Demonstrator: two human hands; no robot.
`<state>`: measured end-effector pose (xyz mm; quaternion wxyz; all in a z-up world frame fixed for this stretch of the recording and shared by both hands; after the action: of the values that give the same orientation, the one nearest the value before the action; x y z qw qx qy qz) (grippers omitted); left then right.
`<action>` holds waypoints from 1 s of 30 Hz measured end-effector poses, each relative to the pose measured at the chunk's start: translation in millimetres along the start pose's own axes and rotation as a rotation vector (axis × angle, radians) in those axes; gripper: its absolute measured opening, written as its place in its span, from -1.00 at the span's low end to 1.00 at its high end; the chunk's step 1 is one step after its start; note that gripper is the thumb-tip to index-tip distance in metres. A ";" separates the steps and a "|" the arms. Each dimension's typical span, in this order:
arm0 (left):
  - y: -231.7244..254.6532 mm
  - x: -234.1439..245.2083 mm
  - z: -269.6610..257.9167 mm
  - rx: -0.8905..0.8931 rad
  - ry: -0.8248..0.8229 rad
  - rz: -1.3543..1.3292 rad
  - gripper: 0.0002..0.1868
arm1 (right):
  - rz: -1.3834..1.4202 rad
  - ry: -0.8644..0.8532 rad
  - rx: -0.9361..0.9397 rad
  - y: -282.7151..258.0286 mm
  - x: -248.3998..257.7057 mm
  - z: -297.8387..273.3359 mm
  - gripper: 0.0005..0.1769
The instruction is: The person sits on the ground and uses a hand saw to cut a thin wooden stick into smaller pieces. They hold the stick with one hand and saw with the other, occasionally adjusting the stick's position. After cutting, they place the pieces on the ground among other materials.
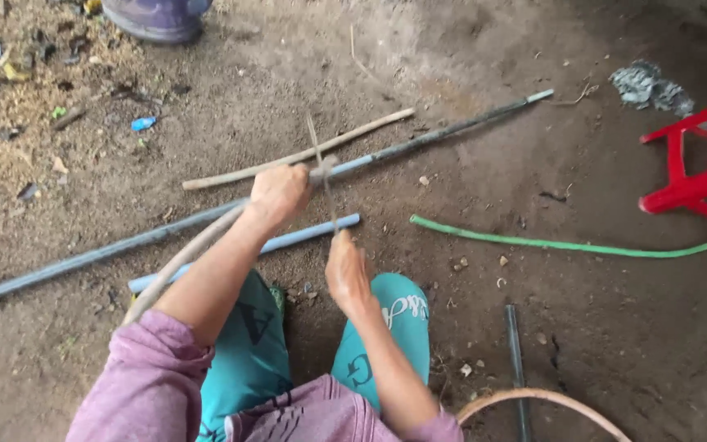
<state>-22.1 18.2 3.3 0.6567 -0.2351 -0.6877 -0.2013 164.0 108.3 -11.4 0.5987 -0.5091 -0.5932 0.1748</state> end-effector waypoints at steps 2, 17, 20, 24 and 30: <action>18.1 -4.0 -10.4 -0.041 -0.037 0.028 -0.74 | 0.015 0.014 -0.004 10.2 -2.4 24.4 -0.53; 6.3 -13.3 -1.8 -0.043 -0.044 0.036 -0.74 | -0.068 0.032 0.045 0.1 -1.6 36.0 -0.62; -6.5 -5.4 -3.5 -0.016 -0.050 0.014 -0.71 | -0.141 -0.012 0.045 7.2 -7.9 19.7 -0.63; 10.7 4.1 -13.9 -0.049 -0.076 0.116 -0.66 | -0.010 0.016 0.068 28.2 -17.7 61.5 -0.61; 13.7 7.0 -11.7 -0.087 -0.091 0.005 -0.68 | -0.149 -0.025 -0.039 -1.2 -2.8 28.8 -0.60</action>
<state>-4.7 22.9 10.5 0.6144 -0.2741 -0.7068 -0.2188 137.3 117.0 -18.3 0.5923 -0.4730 -0.6402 0.1246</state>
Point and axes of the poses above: each hand's wrist, its own z-axis towards the middle knuckle, its own x-axis out of the back of the hand, y = z × x, the point moved 3 cm from there along z, towards the middle knuckle, and after that the axes turned 12 degrees about z, right-handed, at the moved point
